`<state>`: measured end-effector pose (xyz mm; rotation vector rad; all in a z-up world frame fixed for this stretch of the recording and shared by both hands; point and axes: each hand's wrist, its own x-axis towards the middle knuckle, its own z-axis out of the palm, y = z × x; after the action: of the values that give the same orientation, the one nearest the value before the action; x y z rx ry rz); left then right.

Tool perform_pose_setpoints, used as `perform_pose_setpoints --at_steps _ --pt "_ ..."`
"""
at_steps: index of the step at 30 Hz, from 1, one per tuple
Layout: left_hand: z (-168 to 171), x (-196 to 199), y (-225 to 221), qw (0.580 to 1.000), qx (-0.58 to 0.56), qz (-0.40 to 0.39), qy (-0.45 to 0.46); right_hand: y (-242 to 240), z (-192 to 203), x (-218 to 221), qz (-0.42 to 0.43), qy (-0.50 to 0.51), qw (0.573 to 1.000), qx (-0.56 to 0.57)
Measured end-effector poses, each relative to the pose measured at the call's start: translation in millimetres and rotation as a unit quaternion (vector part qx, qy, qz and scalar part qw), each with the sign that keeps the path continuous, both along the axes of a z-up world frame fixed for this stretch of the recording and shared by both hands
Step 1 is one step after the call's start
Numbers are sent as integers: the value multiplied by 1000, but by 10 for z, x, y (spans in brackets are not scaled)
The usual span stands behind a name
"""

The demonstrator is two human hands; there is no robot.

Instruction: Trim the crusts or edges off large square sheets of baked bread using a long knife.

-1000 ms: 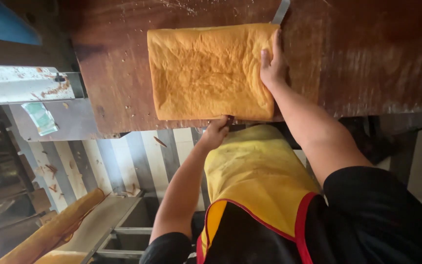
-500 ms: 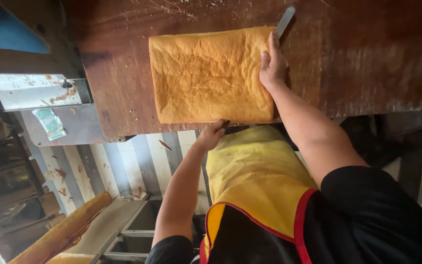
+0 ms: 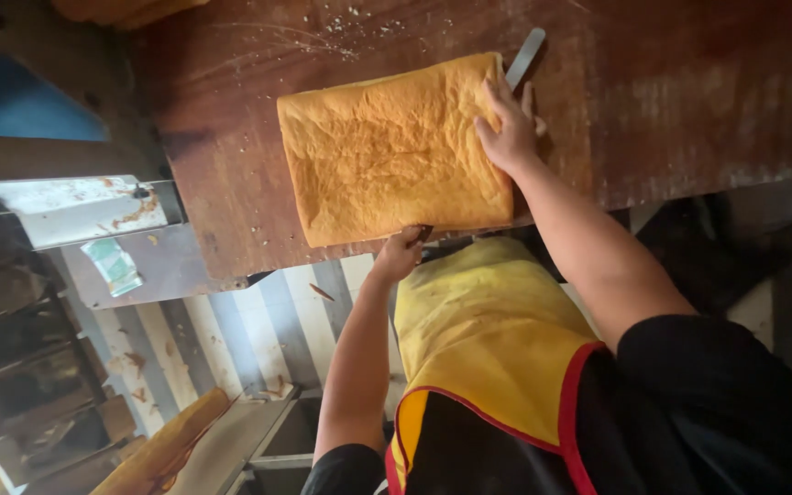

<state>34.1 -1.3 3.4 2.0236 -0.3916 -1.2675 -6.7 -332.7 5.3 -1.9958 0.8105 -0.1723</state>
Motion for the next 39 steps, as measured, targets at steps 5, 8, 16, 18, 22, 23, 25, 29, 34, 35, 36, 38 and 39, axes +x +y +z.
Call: perform_pose_setpoints --at_steps 5,8,16,18,22,23,25,29,34,35,36,38,39 --pt "-135 -203 -184 991 -40 107 64 339 304 -800 140 61 986 -60" --pt "-30 -146 -130 998 -37 46 15 405 109 -1162 206 40 972 -105" --pt "519 73 694 977 -115 -133 -120 331 -64 -1303 190 14 973 -129" --pt "410 54 608 991 17 -118 -57 334 -78 -1309 218 28 965 -146" --pt "192 20 -33 992 5 -121 -46 304 -59 -1297 223 20 963 -148" --pt "189 -20 -50 994 -3 -108 -24 311 -58 -1311 219 21 965 -145" --pt "319 -125 78 996 -8 -87 -2 336 -54 -1338 222 21 965 -141" --pt "465 -192 885 994 10 -111 -7 328 -52 -1294 217 27 965 -147" --pt "388 -188 999 984 125 -128 0 316 -46 -1309 218 24 964 -151" --pt "387 -138 697 989 18 -144 -32 292 -14 -1278 218 31 964 -151" --pt "405 -101 432 981 -87 -160 -60 311 17 -1269 218 40 964 -148" --pt "62 -161 75 982 -82 -147 -86 326 -55 -1283 215 45 965 -143" --pt "-114 -206 -105 982 -78 -133 -110 332 -87 -1308 212 52 966 -141"
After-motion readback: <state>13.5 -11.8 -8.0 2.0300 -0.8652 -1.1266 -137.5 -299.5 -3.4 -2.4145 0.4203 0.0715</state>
